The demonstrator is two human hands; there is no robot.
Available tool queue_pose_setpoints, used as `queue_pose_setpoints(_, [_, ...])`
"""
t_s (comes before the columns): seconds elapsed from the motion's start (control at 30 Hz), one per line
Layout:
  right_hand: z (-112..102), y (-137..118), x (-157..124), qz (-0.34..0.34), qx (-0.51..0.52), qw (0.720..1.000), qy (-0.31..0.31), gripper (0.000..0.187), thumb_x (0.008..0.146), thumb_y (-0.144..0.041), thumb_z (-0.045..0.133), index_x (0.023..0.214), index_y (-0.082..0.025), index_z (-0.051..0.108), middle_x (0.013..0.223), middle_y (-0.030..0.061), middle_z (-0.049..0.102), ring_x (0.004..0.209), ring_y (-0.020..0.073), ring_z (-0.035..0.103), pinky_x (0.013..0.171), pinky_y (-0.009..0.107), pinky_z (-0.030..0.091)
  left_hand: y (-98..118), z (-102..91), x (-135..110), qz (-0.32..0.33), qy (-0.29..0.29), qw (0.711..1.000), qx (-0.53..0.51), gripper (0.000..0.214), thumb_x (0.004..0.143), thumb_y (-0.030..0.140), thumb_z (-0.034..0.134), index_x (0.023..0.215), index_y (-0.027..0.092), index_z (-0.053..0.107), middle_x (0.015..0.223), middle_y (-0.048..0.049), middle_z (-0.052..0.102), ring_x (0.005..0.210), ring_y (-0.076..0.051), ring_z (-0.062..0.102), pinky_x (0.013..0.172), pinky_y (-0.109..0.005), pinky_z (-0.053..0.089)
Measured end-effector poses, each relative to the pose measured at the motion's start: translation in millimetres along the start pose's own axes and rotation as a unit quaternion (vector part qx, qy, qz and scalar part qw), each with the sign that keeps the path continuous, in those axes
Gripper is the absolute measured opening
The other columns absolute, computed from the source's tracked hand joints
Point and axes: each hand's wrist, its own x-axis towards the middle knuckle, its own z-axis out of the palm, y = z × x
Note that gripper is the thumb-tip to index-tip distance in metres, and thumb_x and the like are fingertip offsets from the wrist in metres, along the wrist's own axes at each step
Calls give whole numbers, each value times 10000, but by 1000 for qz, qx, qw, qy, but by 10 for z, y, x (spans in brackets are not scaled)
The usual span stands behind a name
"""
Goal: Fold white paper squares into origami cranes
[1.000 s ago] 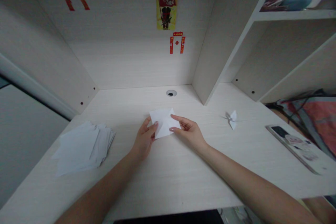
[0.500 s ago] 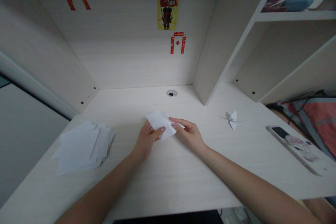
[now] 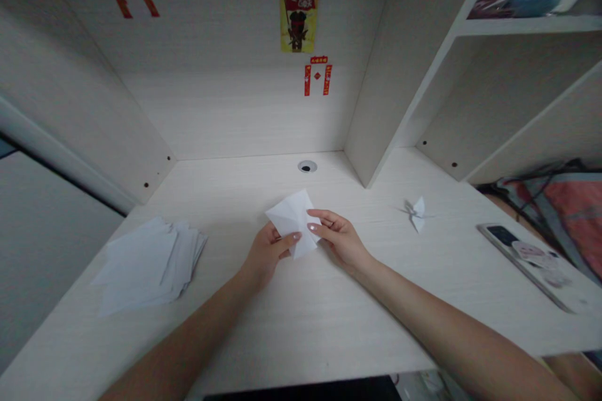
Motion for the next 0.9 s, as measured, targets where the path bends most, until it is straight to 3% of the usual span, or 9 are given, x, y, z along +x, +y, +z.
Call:
queue_pose_setpoints(0.2, [-13, 15, 10, 8, 13, 1000, 7, 284, 596, -249, 776, 866, -235, 690, 768, -13, 687, 659, 111, 585, 634, 236, 437, 16, -3, -6, 17, -18, 1000, 3, 421, 640, 228, 734, 1030, 176, 583, 966, -84, 680, 836, -196, 631, 712, -301, 487])
queue_pose_setpoints(0.4, [7, -17, -5, -20, -22, 1000, 2, 260, 622, -287, 755, 867, -226, 690, 757, 1, 678, 652, 125, 576, 618, 248, 444, 70, 27, -22, 20, 11, 1000, -5, 525, 617, 208, 750, 1098, 207, 539, 988, -77, 680, 849, -203, 636, 712, -305, 499])
queue_pose_setpoints(0.5, [40, -53, -39, -29, -25, 998, -45, 357, 589, -256, 773, 935, -255, 680, 835, -4, 672, 687, 119, 576, 650, 246, 460, 83, 25, -4, 38, 30, 998, -39, 487, 627, 209, 741, 1078, 209, 557, 993, -60, 679, 860, -182, 634, 736, -283, 493])
queue_pose_setpoints(0.67, [79, -16, -97, -20, -59, 995, -82, 598, 547, -225, 795, 1115, -256, 609, 652, -46, 596, 604, 104, 550, 634, 259, 474, 45, 12, 10, 36, 46, 996, -65, 364, 606, 218, 752, 944, 181, 622, 957, -58, 694, 856, -188, 640, 755, -295, 488])
queue_pose_setpoints(0.8, [40, 16, -77, -48, -106, 992, -58, 526, 575, -272, 784, 1078, -251, 633, 804, -4, 632, 722, 137, 582, 689, 291, 481, 14, -1, 4, 6, 9, 999, -30, 281, 613, 265, 750, 845, 137, 656, 890, -87, 705, 860, -220, 643, 803, -334, 481])
queue_pose_setpoints(0.9, [-35, -54, -30, -87, -169, 981, -49, 459, 615, -280, 766, 1059, -264, 651, 965, 36, 651, 860, 179, 594, 791, 331, 464, 53, -62, 40, 23, 35, 998, -40, 358, 695, 383, 673, 972, 160, 635, 1016, -102, 675, 959, -224, 617, 869, -342, 456])
